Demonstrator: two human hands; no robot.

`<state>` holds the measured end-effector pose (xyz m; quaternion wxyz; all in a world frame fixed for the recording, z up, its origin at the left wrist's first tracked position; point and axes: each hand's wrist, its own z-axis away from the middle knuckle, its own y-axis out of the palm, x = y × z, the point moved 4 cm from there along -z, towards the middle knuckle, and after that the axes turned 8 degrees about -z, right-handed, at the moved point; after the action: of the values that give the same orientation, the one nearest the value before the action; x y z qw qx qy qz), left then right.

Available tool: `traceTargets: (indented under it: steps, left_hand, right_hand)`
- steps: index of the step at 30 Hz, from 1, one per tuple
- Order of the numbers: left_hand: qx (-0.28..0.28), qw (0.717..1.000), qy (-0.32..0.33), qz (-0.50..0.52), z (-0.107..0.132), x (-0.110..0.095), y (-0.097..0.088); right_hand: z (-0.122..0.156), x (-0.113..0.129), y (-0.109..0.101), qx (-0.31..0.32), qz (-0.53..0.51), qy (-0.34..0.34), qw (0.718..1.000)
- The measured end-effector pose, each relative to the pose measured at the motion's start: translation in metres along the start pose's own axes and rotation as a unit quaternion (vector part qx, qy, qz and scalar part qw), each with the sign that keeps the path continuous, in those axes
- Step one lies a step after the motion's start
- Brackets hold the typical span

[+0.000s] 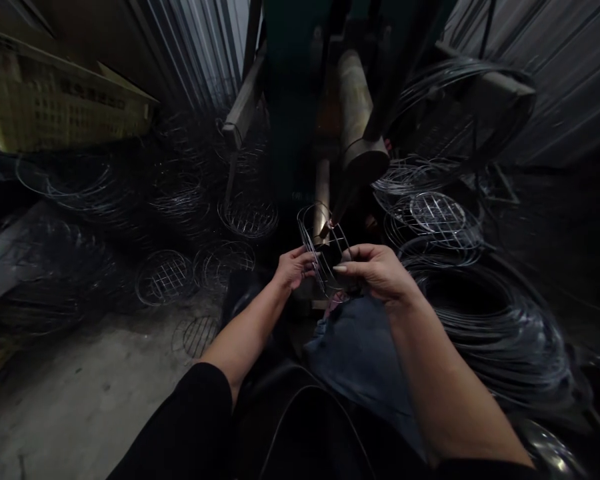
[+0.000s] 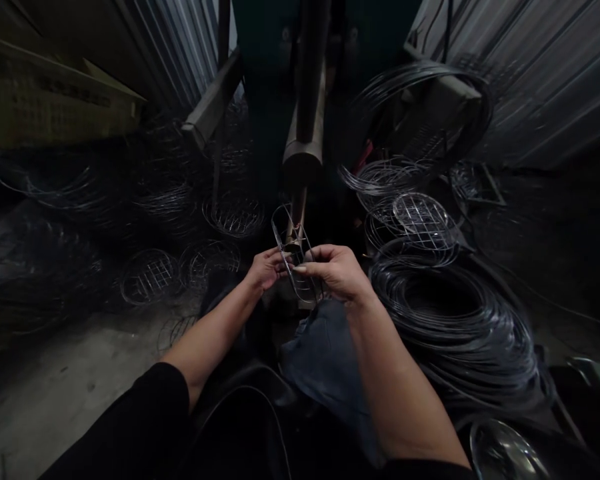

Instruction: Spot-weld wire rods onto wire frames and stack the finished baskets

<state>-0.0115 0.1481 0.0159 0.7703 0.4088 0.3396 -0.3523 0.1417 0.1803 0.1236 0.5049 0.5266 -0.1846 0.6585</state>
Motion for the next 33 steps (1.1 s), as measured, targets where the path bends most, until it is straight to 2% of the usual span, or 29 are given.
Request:
traceTargets:
  steps: [8, 18, 23, 27, 31, 33]
  left_hand:
    - [-0.002, 1.000, -0.028, 0.003, 0.000, 0.002, 0.003]
    - [-0.008, 0.998, -0.054, -0.011, 0.006, 0.005, 0.003]
    - [-0.003, 0.998, -0.061, -0.013, 0.004, 0.009, 0.001]
    - [0.002, 0.998, -0.067, -0.016, 0.006, 0.010, -0.002]
    - [-0.014, 0.996, -0.083, -0.006, 0.010, 0.004, -0.004]
    - [-0.013, 0.996, -0.093, 0.005, 0.012, 0.001, -0.003]
  right_hand:
    - [-0.010, 0.016, 0.012, -0.017, -0.030, 0.030, 0.999]
    - [-0.011, 0.016, 0.011, -0.030, -0.033, 0.033, 0.998]
    - [-0.015, 0.017, 0.015, -0.016, -0.023, 0.029, 0.999]
    - [-0.008, 0.013, 0.009, -0.008, -0.017, -0.006, 1.000]
    - [0.014, -0.001, -0.013, 0.026, 0.041, -0.078, 0.996]
    - [0.023, -0.010, -0.024, 0.010, 0.077, -0.116, 0.990]
